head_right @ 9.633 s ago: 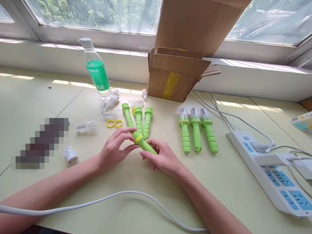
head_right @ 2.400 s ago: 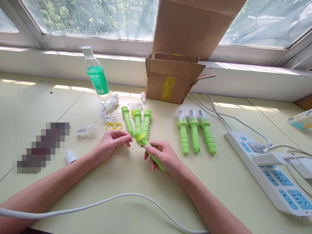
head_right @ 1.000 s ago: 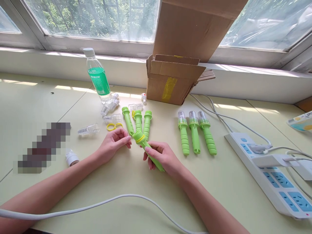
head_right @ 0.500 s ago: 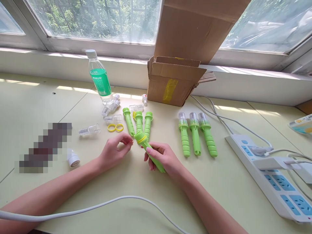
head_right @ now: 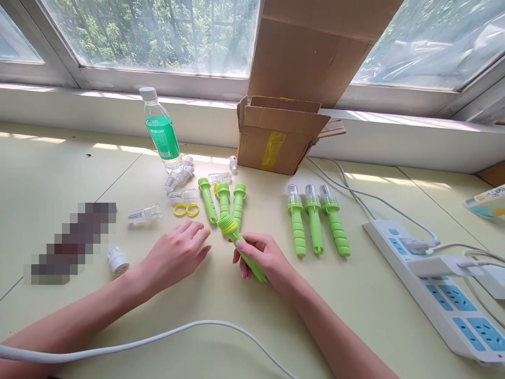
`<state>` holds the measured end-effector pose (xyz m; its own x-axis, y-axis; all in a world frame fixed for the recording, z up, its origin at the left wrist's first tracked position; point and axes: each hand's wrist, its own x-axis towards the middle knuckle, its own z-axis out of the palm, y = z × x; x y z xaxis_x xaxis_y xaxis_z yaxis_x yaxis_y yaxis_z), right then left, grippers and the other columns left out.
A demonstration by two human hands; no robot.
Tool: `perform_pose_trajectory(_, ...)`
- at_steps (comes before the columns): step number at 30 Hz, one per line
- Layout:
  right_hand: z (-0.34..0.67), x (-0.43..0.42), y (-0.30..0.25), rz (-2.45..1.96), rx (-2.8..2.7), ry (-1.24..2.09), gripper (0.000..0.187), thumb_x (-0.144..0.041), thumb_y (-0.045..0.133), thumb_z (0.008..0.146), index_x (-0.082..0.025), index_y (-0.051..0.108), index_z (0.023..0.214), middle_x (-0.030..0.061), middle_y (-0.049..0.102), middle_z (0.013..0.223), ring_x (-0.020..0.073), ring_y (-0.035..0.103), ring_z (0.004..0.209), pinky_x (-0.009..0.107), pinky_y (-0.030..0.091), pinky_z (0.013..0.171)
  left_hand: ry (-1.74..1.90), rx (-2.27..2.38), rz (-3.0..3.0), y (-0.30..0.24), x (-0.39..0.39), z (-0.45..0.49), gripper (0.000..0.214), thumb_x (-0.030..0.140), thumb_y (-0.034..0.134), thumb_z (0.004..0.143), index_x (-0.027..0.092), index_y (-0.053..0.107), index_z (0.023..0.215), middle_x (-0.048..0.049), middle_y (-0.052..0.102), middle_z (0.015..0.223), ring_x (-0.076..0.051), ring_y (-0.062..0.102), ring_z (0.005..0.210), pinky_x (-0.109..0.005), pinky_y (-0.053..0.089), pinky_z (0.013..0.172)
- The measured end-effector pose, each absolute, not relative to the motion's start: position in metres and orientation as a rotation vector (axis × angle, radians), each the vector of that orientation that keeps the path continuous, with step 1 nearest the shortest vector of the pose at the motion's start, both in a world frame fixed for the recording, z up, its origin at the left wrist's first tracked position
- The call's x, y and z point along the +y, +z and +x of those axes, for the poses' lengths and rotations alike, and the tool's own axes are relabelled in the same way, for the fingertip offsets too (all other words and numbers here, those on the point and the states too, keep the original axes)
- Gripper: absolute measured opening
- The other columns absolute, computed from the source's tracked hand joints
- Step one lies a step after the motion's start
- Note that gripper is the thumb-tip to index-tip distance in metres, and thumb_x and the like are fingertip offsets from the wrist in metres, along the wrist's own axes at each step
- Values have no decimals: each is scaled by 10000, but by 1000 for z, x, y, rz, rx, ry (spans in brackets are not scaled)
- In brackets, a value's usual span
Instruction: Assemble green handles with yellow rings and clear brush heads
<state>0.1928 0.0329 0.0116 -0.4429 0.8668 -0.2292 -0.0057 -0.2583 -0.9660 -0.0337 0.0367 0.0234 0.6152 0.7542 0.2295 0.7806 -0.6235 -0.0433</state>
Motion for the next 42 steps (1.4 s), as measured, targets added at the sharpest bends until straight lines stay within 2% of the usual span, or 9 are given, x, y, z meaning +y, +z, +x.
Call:
perform_pose_trajectory(4,192,33,11,-1086,-1356,1771,259,-392,573,879,-152,642,947,34,612,751,110,546,485,237,424,460,-227,-1256,-2677,28,30,-43,103,187,442,892,156,539,880,-97,584,909,-243,572,856,-359,487,695)
perform_pose_trajectory(8,192,33,11,-1085,-1353,1766,267,-392,572,878,-141,622,806,36,607,741,105,547,488,229,414,460,-275,-1257,-2628,19,13,-67,143,187,456,888,151,560,980,-144,562,1139,-274,553,1039,-424,474,862)
perform_pose_trajectory(11,192,33,12,-1067,-1336,1784,250,-388,570,881,-145,629,885,34,609,741,107,547,492,233,425,465,-394,-1480,-2423,7,-6,-89,237,265,486,889,163,547,1094,-187,471,1299,-337,451,1224,-614,285,1039)
perform_pose_trajectory(15,191,34,13,-1056,-1331,1793,253,-386,573,879,-145,632,932,34,609,737,108,542,487,234,425,457,-339,-1734,-2331,-4,-22,-108,329,339,465,896,163,512,1170,-211,420,1355,-374,398,1268,-672,248,1022)
perform_pose_trajectory(20,191,33,13,-1070,-1334,1774,249,-385,570,881,-145,635,899,34,608,740,108,543,487,234,425,457,-451,-1732,-2397,-2,-24,-111,306,272,402,921,197,480,1207,-152,463,1322,-294,462,1221,-606,254,1070)
perform_pose_trajectory(25,191,32,14,-1068,-1327,1788,295,-390,575,878,-141,643,1021,38,610,740,112,542,488,240,430,457,-399,-1897,-2271,-9,-20,-114,319,331,398,918,179,508,1176,-161,472,1314,-360,431,1229,-643,303,1017)
perform_pose_trajectory(29,191,34,13,-1070,-1321,1789,308,-394,580,872,-142,644,1038,38,612,743,111,543,484,239,431,453,-401,-1896,-2414,-15,-17,-117,306,312,367,933,197,501,1183,-120,507,1302,-302,463,1222,-510,427,996)
perform_pose_trajectory(36,189,32,15,-1091,-1349,1772,340,-434,587,850,-138,640,1008,37,609,734,110,536,479,239,431,453,-591,-1601,-2665,-2,-5,-95,345,84,375,869,200,520,1159,-112,504,1316,-273,447,1267,-456,507,957)
perform_pose_trajectory(42,188,33,16,-1137,-1383,1746,338,-476,591,830,-142,615,783,36,604,725,109,536,484,239,427,462,-675,-1303,-2714,3,29,-66,564,-106,294,759,153,485,1222,-140,496,1326,-262,436,1267,-409,502,933)
